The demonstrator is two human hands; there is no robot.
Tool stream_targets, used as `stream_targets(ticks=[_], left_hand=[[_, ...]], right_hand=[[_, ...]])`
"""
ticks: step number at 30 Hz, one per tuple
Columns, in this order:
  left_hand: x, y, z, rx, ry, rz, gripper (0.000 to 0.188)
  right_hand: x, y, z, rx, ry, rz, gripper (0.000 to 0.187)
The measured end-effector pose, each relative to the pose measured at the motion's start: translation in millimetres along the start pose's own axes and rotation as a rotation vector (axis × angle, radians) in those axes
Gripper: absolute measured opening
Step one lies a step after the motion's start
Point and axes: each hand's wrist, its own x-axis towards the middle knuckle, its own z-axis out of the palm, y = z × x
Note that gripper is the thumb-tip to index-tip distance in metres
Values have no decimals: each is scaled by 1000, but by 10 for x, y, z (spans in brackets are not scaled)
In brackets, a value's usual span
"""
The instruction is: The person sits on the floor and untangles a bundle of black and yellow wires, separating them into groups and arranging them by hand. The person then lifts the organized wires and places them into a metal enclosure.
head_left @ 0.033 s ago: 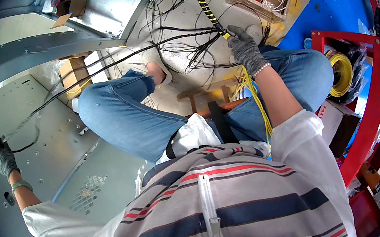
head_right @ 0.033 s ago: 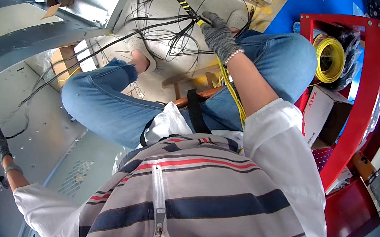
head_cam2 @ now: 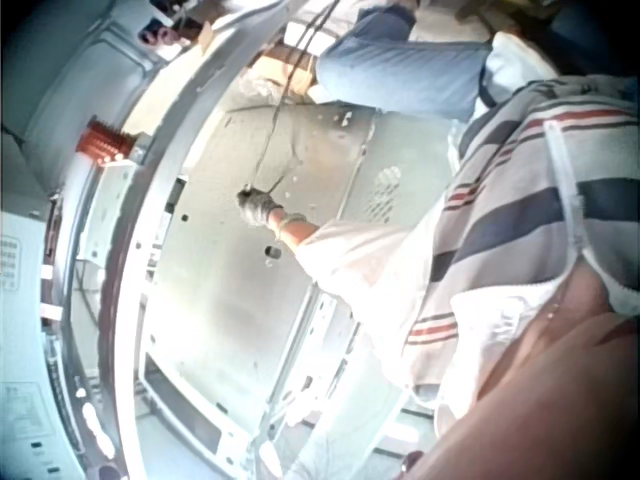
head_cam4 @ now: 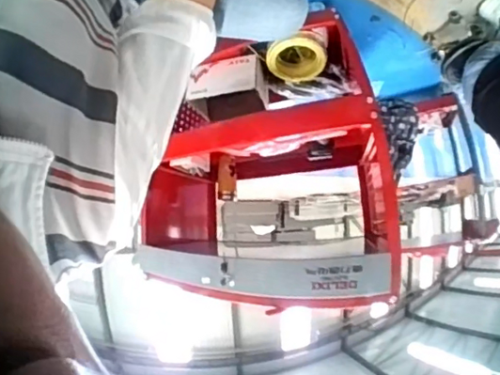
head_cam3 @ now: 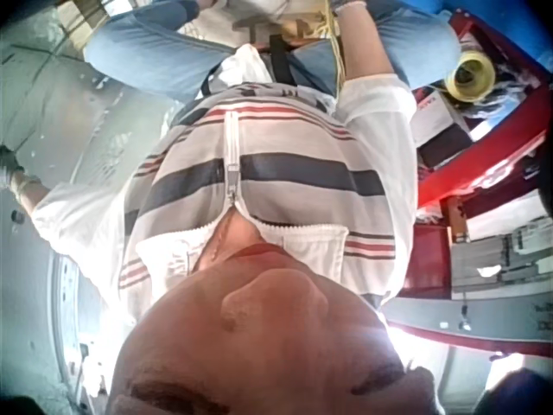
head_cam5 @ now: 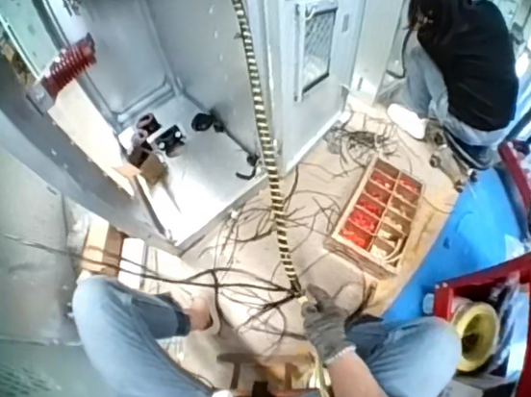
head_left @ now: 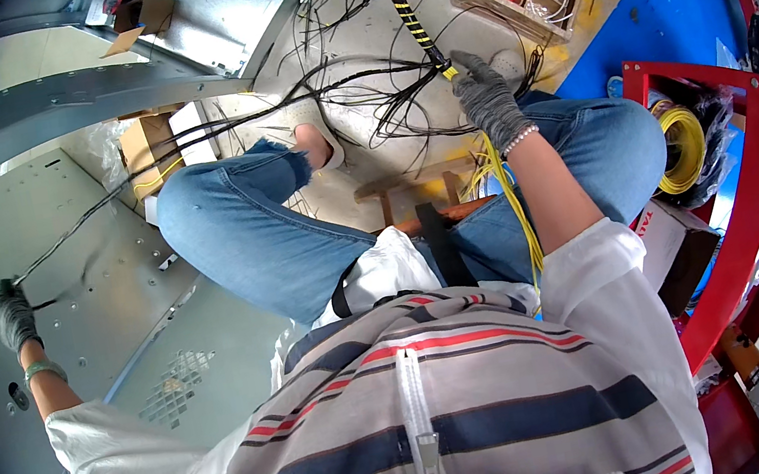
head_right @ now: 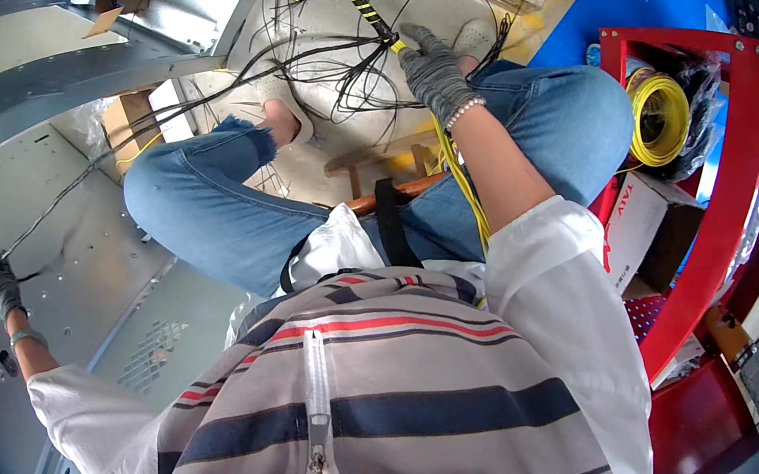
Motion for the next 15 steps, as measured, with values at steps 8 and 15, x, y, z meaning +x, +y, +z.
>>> stream_targets(ticks=[8, 15], left_hand=[[-919, 2947, -849, -764, -450, 716, 34], [-2005, 5342, -433, -1396, -870, 968, 23]], right_hand=[[209, 213, -159, 387, -459, 260, 47], [38, 82, 15, 565, -507, 421, 29]])
